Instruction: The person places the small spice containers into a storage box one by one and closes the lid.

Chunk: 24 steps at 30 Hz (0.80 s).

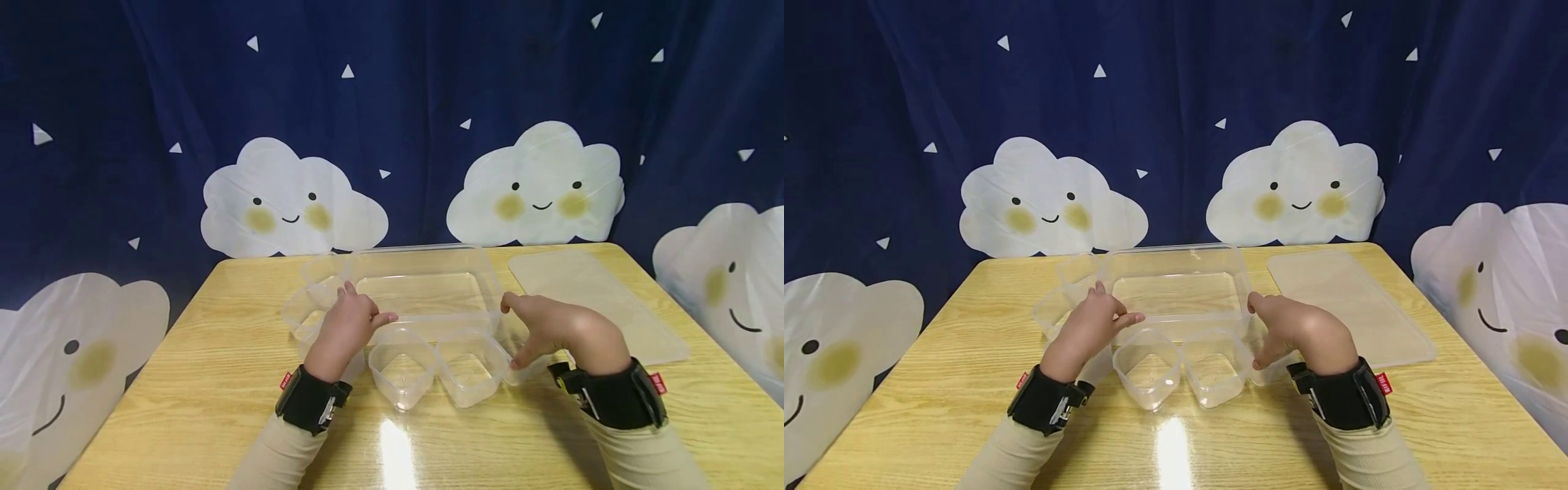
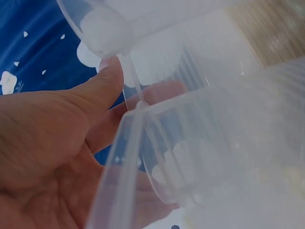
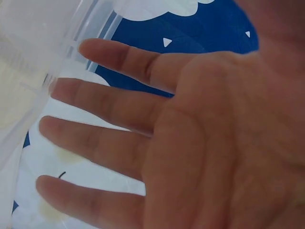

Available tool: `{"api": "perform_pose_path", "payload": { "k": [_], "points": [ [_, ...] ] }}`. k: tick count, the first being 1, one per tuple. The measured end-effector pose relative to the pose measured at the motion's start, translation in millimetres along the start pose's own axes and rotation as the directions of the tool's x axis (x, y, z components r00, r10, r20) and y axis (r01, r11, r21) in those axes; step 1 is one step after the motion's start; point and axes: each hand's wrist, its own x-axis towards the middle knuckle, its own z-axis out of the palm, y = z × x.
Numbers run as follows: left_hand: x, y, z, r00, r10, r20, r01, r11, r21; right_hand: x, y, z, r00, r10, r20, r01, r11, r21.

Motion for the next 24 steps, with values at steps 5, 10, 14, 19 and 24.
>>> {"api": "perform_pose_path", "payload": {
  "k": [5, 10, 14, 19, 24],
  "points": [
    [-1.9, -1.5, 0.4, 1.000, -0.008, -0.028, 0.008, 1.000, -0.009, 2.4, 4.8, 0.3, 0.998, -0.038, -0.049, 0.035, 0.997, -0.062],
    [-1.1, -2.1, 0.5, 0.999, -0.027, -0.019, 0.026, 0.999, -0.024, 0.7, 10.5, -0.8, 0.996, -0.058, -0.075, 0.052, 0.995, -0.080],
    [0.3, -5.6, 0.3, 0.999, -0.039, -0.003, 0.039, 0.999, -0.037, -0.6, 12.0, -3.0, 0.996, -0.044, -0.080, 0.036, 0.995, -0.091],
    [2.7, -8.7, 0.2, 0.999, -0.041, 0.009, 0.041, 0.998, -0.044, -6.5, 17.4, -8.3, 0.993, -0.003, -0.114, -0.007, 0.996, -0.092],
    [4.1, -7.6, 1.2, 0.999, -0.050, 0.019, 0.051, 0.998, -0.029, -9.6, 23.7, -14.1, 0.982, 0.026, -0.189, -0.046, 0.994, -0.101]
  ]
}}
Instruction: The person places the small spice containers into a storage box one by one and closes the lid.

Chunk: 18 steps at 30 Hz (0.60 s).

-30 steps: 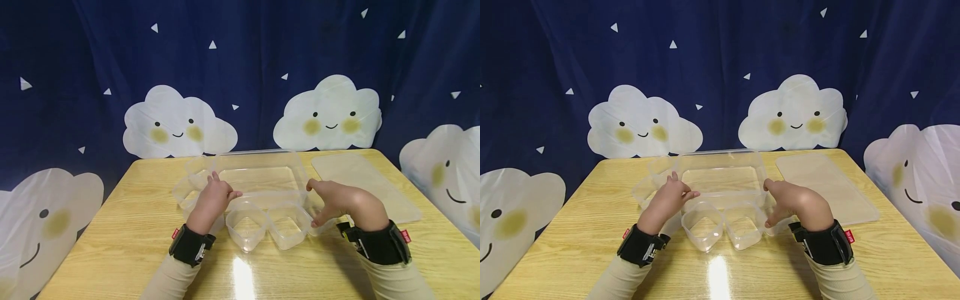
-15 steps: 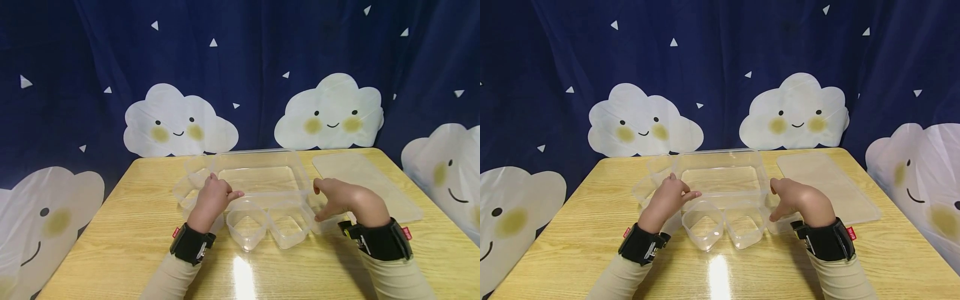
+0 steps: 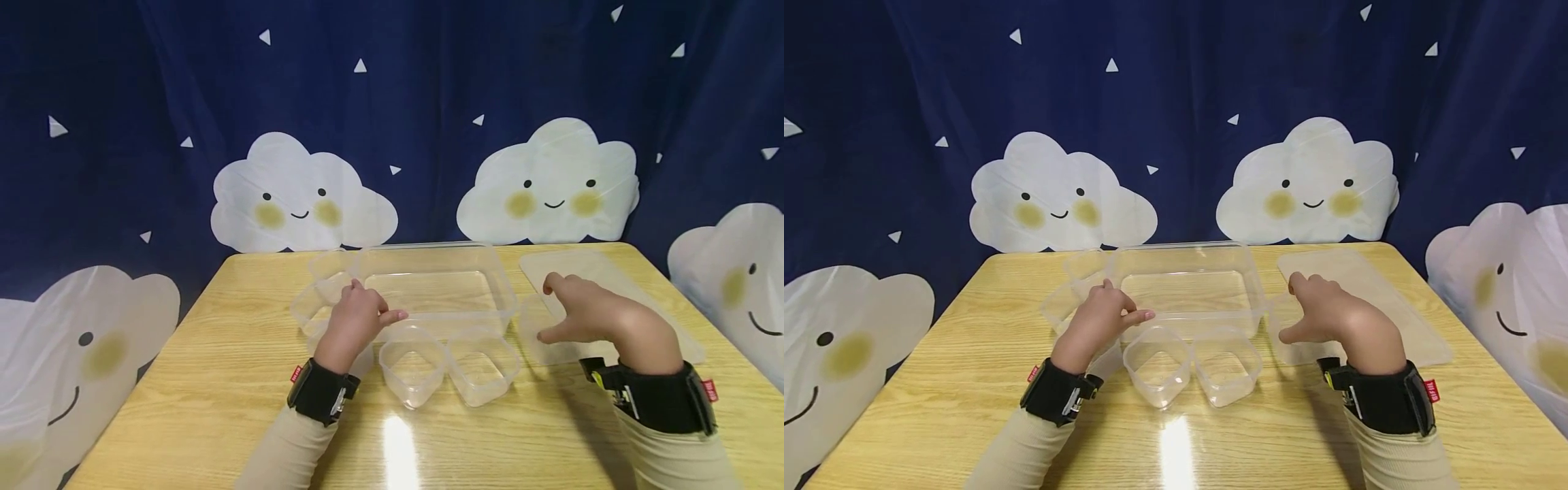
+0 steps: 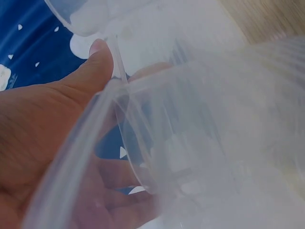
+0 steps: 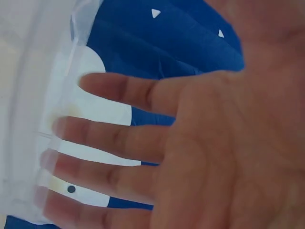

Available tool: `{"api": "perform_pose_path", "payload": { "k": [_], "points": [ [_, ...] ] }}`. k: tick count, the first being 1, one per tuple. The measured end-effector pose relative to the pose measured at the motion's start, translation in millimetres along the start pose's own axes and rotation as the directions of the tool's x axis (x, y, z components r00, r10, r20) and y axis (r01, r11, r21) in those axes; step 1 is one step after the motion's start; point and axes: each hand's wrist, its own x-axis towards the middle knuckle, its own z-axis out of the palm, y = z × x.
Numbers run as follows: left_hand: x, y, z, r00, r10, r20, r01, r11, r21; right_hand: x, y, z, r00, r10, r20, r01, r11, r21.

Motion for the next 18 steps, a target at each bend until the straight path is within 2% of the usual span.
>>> {"api": "perform_pose_path", "payload": {
  "k": [6, 12, 18],
  "points": [
    [-1.7, 4.0, -1.3, 1.000, 0.009, -0.002, -0.009, 1.000, 0.020, 1.0, 3.1, -4.7, 0.995, -0.011, -0.099, 0.011, 1.000, 0.005],
    [-3.0, 2.8, -2.1, 0.999, 0.023, -0.023, -0.022, 0.998, 0.061, 8.8, 1.4, -22.0, 0.984, -0.029, -0.173, 0.015, 0.997, -0.080],
    [-2.2, 2.4, -1.9, 0.999, 0.032, -0.029, -0.029, 0.996, 0.081, 19.0, -8.1, -48.6, 0.983, -0.055, -0.175, 0.032, 0.991, -0.129]
  ]
}}
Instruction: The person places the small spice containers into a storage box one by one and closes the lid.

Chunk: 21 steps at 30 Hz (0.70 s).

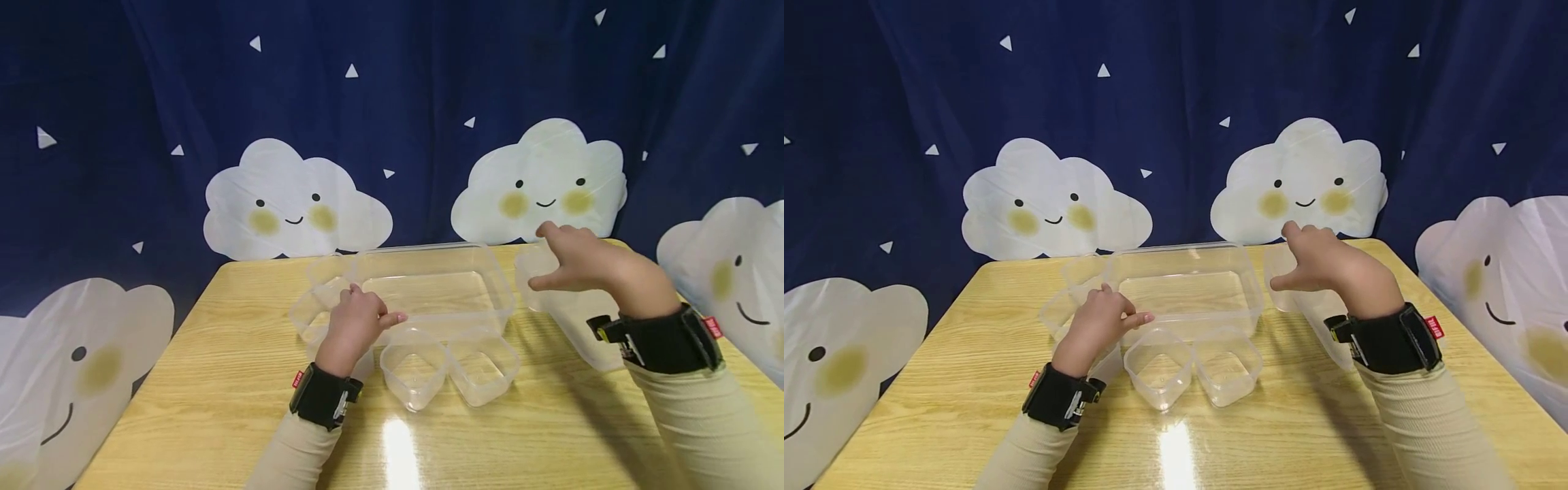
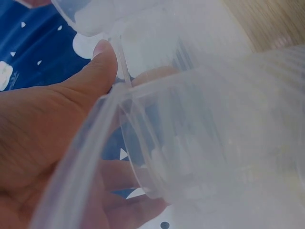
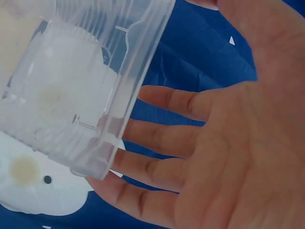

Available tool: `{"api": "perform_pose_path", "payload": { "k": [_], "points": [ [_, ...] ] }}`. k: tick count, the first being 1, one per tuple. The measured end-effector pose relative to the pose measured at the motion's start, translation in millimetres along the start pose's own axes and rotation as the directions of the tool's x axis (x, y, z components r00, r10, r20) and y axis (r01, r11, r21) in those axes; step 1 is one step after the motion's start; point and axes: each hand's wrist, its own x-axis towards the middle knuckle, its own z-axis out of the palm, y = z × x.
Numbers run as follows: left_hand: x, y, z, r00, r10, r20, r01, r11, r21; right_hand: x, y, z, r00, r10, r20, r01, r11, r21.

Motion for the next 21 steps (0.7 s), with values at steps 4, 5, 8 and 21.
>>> {"api": "perform_pose_path", "payload": {
  "k": [4, 5, 8, 21],
  "points": [
    [0.4, -0.5, -0.6, 1.000, -0.002, 0.006, 0.002, 1.000, -0.001, 15.1, -9.5, -13.7, 1.000, -0.025, -0.003, 0.025, 1.000, -0.006],
    [0.4, -0.6, -0.5, 1.000, -0.003, 0.008, 0.003, 1.000, -0.003, 19.1, -12.3, -16.0, 0.999, -0.038, -0.007, 0.038, 0.999, -0.006],
    [0.6, -0.9, -0.7, 1.000, -0.004, 0.012, 0.004, 1.000, 0.002, 33.1, -21.8, -20.8, 0.997, -0.071, -0.004, 0.071, 0.997, 0.007],
    [-0.3, -0.3, 0.4, 1.000, -0.001, 0.006, 0.001, 1.000, -0.011, 89.4, -47.7, 8.4, 0.982, -0.171, 0.077, 0.167, 0.984, 0.066]
  ]
}}
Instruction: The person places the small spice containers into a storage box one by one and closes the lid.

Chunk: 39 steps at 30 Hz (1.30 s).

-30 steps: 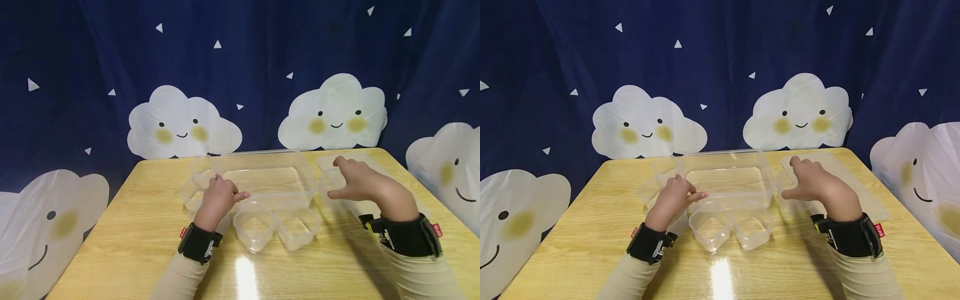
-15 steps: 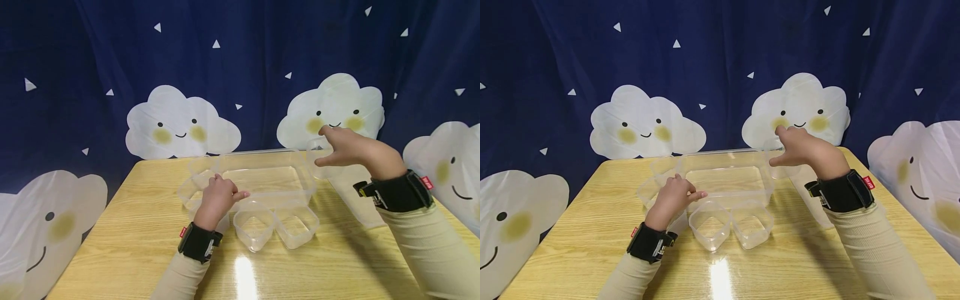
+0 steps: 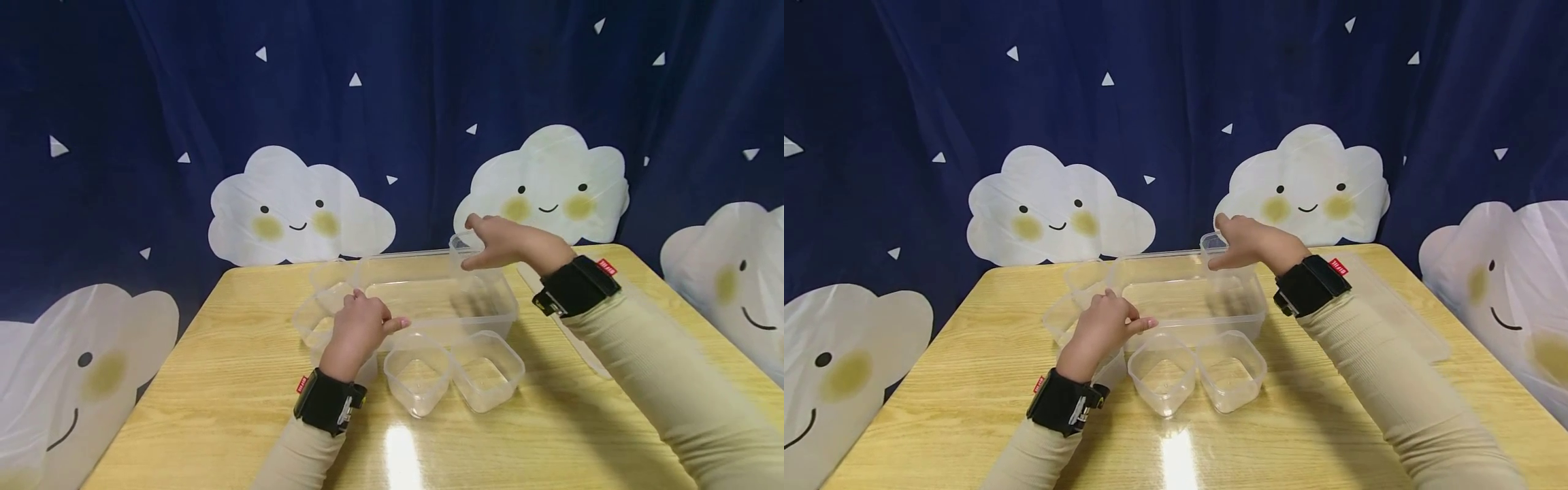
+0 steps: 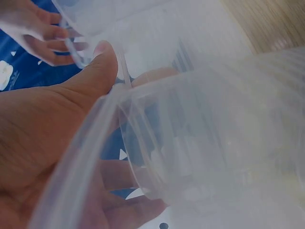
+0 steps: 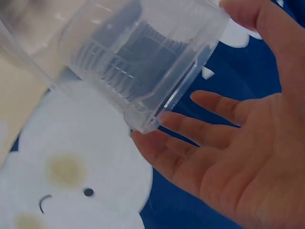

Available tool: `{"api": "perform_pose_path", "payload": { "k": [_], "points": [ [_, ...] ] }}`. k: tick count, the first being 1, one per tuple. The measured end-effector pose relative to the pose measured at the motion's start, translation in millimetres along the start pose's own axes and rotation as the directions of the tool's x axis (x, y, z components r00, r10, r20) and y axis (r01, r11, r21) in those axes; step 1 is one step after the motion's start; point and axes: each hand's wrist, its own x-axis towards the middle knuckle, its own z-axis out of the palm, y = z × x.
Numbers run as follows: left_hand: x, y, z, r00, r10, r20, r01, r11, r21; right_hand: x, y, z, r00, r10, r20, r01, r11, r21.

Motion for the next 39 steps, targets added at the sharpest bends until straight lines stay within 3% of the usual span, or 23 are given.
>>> {"api": "perform_pose_path", "payload": {
  "k": [8, 14, 22, 29, 39],
  "points": [
    [0.2, 0.7, 0.3, 1.000, 0.002, -0.002, -0.002, 1.000, -0.004, 15.7, 8.2, 36.9, 0.993, 0.098, 0.070, -0.097, 0.995, -0.018],
    [0.1, 0.3, 0.5, 1.000, 0.002, 0.004, -0.002, 1.000, 0.012, 18.6, 14.1, 56.2, 0.986, 0.119, 0.116, -0.112, 0.992, -0.058],
    [0.9, 0.5, 0.2, 1.000, 0.000, 0.010, 0.000, 1.000, 0.010, 18.9, 17.9, 67.7, 0.988, 0.136, 0.071, -0.125, 0.981, -0.149],
    [0.8, 0.8, -0.4, 1.000, -0.005, 0.009, 0.005, 1.000, 0.015, 17.1, 19.2, 69.2, 0.977, 0.187, 0.104, -0.176, 0.979, -0.106],
    [-0.1, 1.9, 0.0, 1.000, -0.014, 0.018, 0.014, 1.000, 0.011, 18.2, 30.5, 76.7, 0.991, 0.131, 0.011, -0.129, 0.985, -0.112]
  ]
}}
